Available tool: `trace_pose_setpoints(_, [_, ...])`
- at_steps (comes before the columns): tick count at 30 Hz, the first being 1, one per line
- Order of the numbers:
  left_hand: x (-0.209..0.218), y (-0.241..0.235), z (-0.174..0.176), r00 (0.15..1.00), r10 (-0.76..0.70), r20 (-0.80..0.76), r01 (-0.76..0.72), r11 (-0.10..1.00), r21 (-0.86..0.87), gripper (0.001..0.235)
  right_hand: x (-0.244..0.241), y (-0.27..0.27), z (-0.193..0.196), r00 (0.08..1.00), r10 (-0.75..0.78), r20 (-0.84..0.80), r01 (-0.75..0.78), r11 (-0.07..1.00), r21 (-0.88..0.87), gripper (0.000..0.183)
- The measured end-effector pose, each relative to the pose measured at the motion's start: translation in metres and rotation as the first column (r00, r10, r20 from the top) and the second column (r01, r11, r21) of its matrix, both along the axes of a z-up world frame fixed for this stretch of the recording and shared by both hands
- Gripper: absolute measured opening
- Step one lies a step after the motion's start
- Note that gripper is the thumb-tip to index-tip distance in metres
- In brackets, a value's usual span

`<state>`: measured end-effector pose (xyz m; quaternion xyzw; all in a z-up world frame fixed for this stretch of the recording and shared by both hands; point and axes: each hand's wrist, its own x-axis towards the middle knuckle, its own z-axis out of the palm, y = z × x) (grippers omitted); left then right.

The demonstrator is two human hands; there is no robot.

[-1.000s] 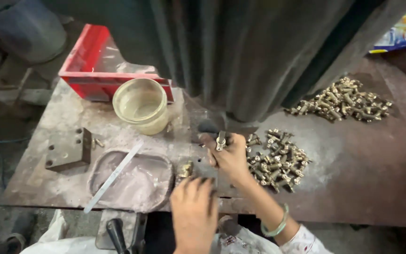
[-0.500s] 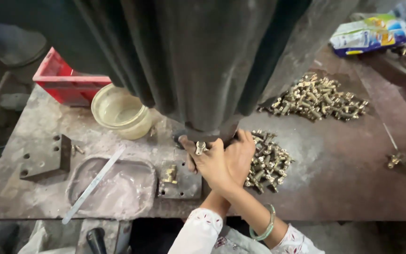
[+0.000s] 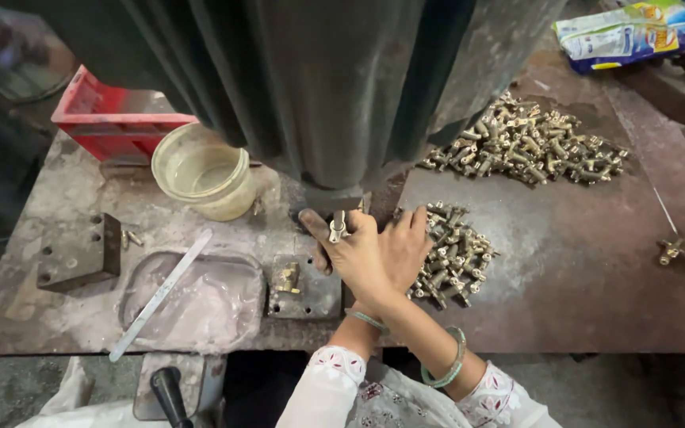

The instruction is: Deburr and finish small brass fittings using a drill press at a workbench.

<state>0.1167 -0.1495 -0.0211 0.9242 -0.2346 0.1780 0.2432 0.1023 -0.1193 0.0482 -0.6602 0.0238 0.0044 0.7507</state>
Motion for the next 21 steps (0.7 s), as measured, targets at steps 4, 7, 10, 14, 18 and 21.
trace_pose_setpoints(4, [0.0, -0.012, -0.029, 0.99, 0.127, 0.067, -0.102, 0.952, -0.289, 0.053, -0.001, -0.001, 0.005, 0.999, 0.025, 0.029, -0.025, 1.0, -0.003, 0.029])
trace_pose_setpoints(7, [-0.003, -0.014, -0.044, 0.982, 0.007, -0.187, -0.122, 0.781, -0.612, 0.043, -0.002, -0.005, 0.009, 0.998, 0.057, 0.006, -0.057, 0.998, -0.012, 0.027])
trace_pose_setpoints(10, [-0.021, -0.003, -0.042, 0.795, -0.447, -0.411, -0.31, 0.283, -0.908, 0.039, 0.0, -0.009, 0.003, 0.996, 0.087, 0.02, -0.084, 0.989, -0.12, 0.033])
trace_pose_setpoints(14, [-0.057, 0.03, -0.048, 0.751, -0.443, -0.489, -0.429, 0.236, -0.872, 0.033, 0.006, -0.018, 0.017, 0.99, 0.138, -0.016, -0.139, 0.98, -0.141, 0.031])
trace_pose_setpoints(18, [-0.096, 0.072, -0.008, 0.489, -0.684, -0.542, -0.683, 0.086, -0.725, 0.031, 0.018, -0.035, 0.044, 0.923, 0.366, -0.119, -0.383, 0.903, -0.197, 0.024])
trace_pose_setpoints(21, [-0.129, 0.097, 0.021, 0.425, -0.698, -0.577, -0.745, 0.092, -0.661, 0.032, 0.03, -0.046, 0.041, 0.827, 0.546, -0.133, -0.56, 0.78, -0.279, 0.027])
